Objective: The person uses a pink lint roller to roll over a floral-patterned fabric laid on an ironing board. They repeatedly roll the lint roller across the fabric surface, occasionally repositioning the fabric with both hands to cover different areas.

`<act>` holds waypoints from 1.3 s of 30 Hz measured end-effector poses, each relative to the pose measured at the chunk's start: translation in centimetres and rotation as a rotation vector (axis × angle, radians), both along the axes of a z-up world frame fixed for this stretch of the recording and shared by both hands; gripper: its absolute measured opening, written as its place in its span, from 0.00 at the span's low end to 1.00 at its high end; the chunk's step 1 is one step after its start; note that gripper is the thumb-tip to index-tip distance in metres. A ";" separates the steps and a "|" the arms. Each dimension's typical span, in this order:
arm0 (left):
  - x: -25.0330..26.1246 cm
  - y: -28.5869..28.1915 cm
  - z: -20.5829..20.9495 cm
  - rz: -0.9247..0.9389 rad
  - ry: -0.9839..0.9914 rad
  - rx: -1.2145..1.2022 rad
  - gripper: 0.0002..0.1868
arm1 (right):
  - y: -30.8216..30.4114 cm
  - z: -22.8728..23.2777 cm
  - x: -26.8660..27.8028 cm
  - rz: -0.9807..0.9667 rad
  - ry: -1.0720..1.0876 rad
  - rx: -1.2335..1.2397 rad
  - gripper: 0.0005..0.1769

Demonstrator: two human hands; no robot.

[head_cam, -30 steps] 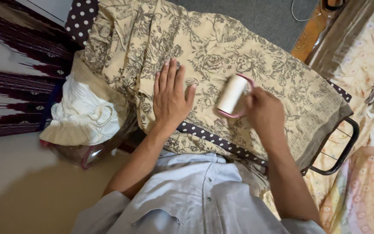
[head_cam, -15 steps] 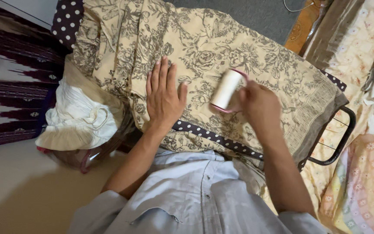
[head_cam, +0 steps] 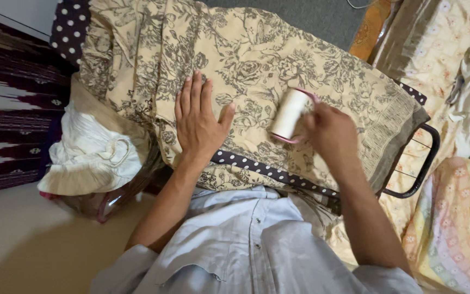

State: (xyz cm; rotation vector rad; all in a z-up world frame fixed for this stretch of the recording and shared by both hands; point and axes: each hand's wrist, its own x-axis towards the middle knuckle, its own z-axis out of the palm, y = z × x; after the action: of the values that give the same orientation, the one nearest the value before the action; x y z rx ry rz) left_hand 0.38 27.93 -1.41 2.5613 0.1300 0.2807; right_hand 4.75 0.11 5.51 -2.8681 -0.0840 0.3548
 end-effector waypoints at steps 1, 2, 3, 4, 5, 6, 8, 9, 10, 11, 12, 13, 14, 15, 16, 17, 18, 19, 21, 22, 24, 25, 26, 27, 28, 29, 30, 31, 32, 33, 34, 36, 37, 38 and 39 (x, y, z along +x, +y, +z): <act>0.0 0.0 0.1 -0.003 -0.004 0.000 0.36 | -1.3 0.3 -0.1 -0.076 0.074 -0.066 0.12; -0.1 0.1 0.2 -0.006 -0.007 0.000 0.36 | -2.6 0.8 -0.6 -0.077 0.043 -0.061 0.12; -0.1 0.1 0.3 -0.010 -0.011 0.002 0.36 | -3.9 1.3 -1.3 -0.079 0.013 -0.055 0.12; -0.1 0.1 0.4 -0.007 -0.009 0.002 0.36 | -5.0 1.7 -1.7 -0.080 -0.017 -0.049 0.12; -0.1 0.1 0.4 -0.007 -0.009 0.002 0.35 | -5.7 1.7 -1.8 -0.056 -0.048 -0.085 0.11; -0.1 0.0 0.4 -0.007 -0.009 0.002 0.35 | -6.2 1.7 -1.9 -0.032 -0.079 -0.121 0.11; 0.0 0.0 0.4 -0.006 -0.007 0.009 0.35 | -6.4 1.7 -2.1 -0.009 -0.119 -0.142 0.10; 0.0 0.0 0.4 -0.004 -0.005 0.015 0.35 | -6.1 1.8 -2.0 -0.010 -0.124 -0.127 0.10; -0.1 -0.1 0.3 -0.008 -0.005 0.016 0.36 | -5.6 1.7 -2.0 -0.012 -0.129 -0.113 0.09; -0.1 -0.1 0.3 -0.010 -0.006 0.020 0.36 | -4.7 1.4 -1.7 0.000 -0.123 -0.088 0.10; -0.2 0.0 0.2 -0.012 -0.007 0.024 0.36 | -3.7 1.0 -1.3 0.012 -0.117 -0.064 0.11; -0.2 0.0 0.1 -0.012 0.000 0.023 0.36 | -2.5 0.7 -0.8 0.024 -0.112 -0.037 0.13; -0.3 -0.1 0.1 -0.011 0.006 0.022 0.36 | -1.1 0.3 -0.3 0.004 -0.024 -0.042 0.13; -0.3 -0.1 0.0 -0.010 0.012 0.023 0.36 | 0.5 -0.1 0.2 -0.014 0.064 -0.044 0.13; -0.2 -0.1 -0.1 -0.009 0.018 0.031 0.36 | 2.0 -0.4 0.9 0.003 0.073 -0.015 0.14; -0.1 -0.1 -0.3 -0.010 0.021 0.039 0.36 | 3.7 -0.6 1.3 0.017 0.081 0.014 0.15; 0.0 -0.1 -0.4 -0.010 0.025 0.047 0.37 | 5.2 -0.8 1.6 -0.009 0.135 0.040 0.16; 0.0 -0.2 -0.5 -0.011 0.030 0.060 0.37 | 6.4 -0.7 1.8 -0.037 0.189 0.066 0.17; 0.0 -0.1 -0.5 -0.015 0.040 0.083 0.37 | 7.9 -0.7 2.2 0.098 0.024 0.055 0.15; 0.0 -0.1 -0.4 -0.012 0.032 0.082 0.36 | 8.0 -0.8 2.2 0.163 -0.058 0.048 0.15; -0.2 -0.3 -0.2 -0.007 0.022 0.073 0.35 | 7.2 -0.9 2.1 0.140 -0.003 0.053 0.17; -0.2 -0.4 -0.1 -0.004 0.024 0.073 0.35 | 6.6 -1.0 2.1 0.129 0.024 0.053 0.17; -0.2 -0.4 0.0 -0.001 0.025 0.072 0.35 | 5.5 -1.1 1.8 0.102 0.019 0.059 0.16; -0.1 -0.4 0.1 0.003 0.029 0.071 0.35 | 3.7 -1.0 1.2 0.075 0.017 0.065 0.15; 0.0 -0.4 0.2 0.001 0.022 0.073 0.35 | 1.9 -0.8 0.6 0.048 0.015 0.071 0.15; 0.0 -0.5 0.3 0.000 0.018 0.075 0.35 | 0.0 -0.6 -0.2 -0.013 0.015 0.092 0.13; -0.1 -0.5 0.5 -0.001 0.015 0.077 0.35 | -2.2 -0.4 -1.0 -0.073 0.015 0.113 0.13; 0.0 -0.5 0.6 -0.001 0.015 0.083 0.35 | -4.4 -0.1 -1.8 -0.054 -0.068 0.126 0.13; 0.1 -0.5 0.7 -0.002 0.015 0.089 0.35 | -6.5 0.2 -2.5 -0.034 -0.151 0.139 0.14; 0.2 -0.6 0.8 -0.004 0.012 0.095 0.35 | -8.5 0.4 -3.2 -0.049 -0.144 0.101 0.12; 0.3 -0.6 1.0 -0.012 0.012 0.100 0.35 | -10.3 0.6 -3.8 -0.063 -0.135 0.063 0.10; 0.2 -0.8 1.4 -0.028 0.015 0.114 0.35 | -13.1 0.8 -4.6 -0.098 -0.105 0.004 0.10; 0.2 -1.1 1.6 -0.036 0.014 0.139 0.34 | -14.1 0.8 -5.0 -0.119 -0.087 -0.017 0.10; 0.2 -1.4 1.7 -0.045 0.014 0.165 0.34 | -14.8 0.9 -5.2 -0.139 -0.068 -0.037 0.11; 0.3 -1.9 1.8 -0.053 0.012 0.191 0.34 | -15.2 0.9 -5.4 -0.129 -0.095 -0.009 0.10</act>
State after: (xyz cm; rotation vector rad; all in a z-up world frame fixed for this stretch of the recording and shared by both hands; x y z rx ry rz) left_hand 0.71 26.02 0.41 2.7516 0.0410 0.2690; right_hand -0.64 -15.05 6.37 -2.8800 0.0857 0.1940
